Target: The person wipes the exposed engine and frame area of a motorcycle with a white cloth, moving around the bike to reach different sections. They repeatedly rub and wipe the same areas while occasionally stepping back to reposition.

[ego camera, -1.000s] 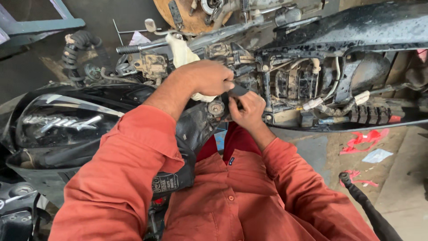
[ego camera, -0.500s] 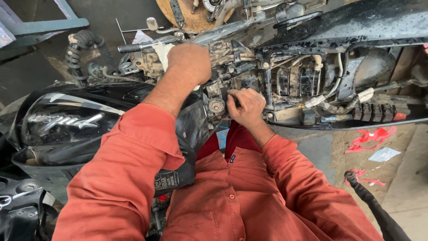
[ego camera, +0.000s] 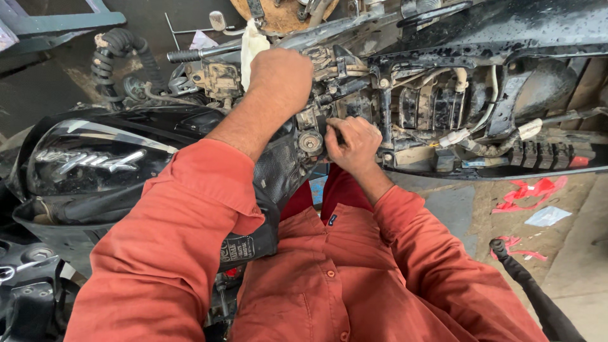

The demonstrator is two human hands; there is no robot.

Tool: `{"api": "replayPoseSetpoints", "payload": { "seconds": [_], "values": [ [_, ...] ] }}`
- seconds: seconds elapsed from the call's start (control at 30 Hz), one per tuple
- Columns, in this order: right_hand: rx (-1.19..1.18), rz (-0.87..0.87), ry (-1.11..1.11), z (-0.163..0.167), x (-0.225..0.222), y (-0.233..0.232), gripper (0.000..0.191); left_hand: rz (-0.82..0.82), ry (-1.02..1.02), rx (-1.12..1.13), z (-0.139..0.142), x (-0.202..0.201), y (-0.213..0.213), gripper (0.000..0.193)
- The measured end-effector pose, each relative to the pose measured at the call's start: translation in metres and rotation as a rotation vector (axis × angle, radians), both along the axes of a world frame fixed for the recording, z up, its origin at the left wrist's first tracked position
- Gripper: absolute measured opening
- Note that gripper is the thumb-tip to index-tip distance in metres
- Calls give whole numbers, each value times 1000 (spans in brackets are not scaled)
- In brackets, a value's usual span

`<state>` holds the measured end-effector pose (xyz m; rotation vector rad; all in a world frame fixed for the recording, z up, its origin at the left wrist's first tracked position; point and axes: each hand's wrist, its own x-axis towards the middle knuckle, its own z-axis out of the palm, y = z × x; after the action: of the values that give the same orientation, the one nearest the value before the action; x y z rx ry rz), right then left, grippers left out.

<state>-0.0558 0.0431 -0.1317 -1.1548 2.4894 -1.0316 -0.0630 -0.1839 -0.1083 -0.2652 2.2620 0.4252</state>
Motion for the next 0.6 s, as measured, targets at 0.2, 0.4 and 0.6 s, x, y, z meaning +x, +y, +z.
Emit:
{"api": "replayPoseSetpoints", "payload": {
  "seconds": [0.2,0.4,0.6],
  "values": [
    [-3,-9,-5,2,0,-1,8,-14,47,10,-6,-1,8,17],
    [-22,-2,-15,5,-1,-1,8,-33,-22,12,-5,-4,11,20],
    [-22,-8,0,4,1,0,8,-69,-21,-21,-9,0,7,19]
  ]
}}
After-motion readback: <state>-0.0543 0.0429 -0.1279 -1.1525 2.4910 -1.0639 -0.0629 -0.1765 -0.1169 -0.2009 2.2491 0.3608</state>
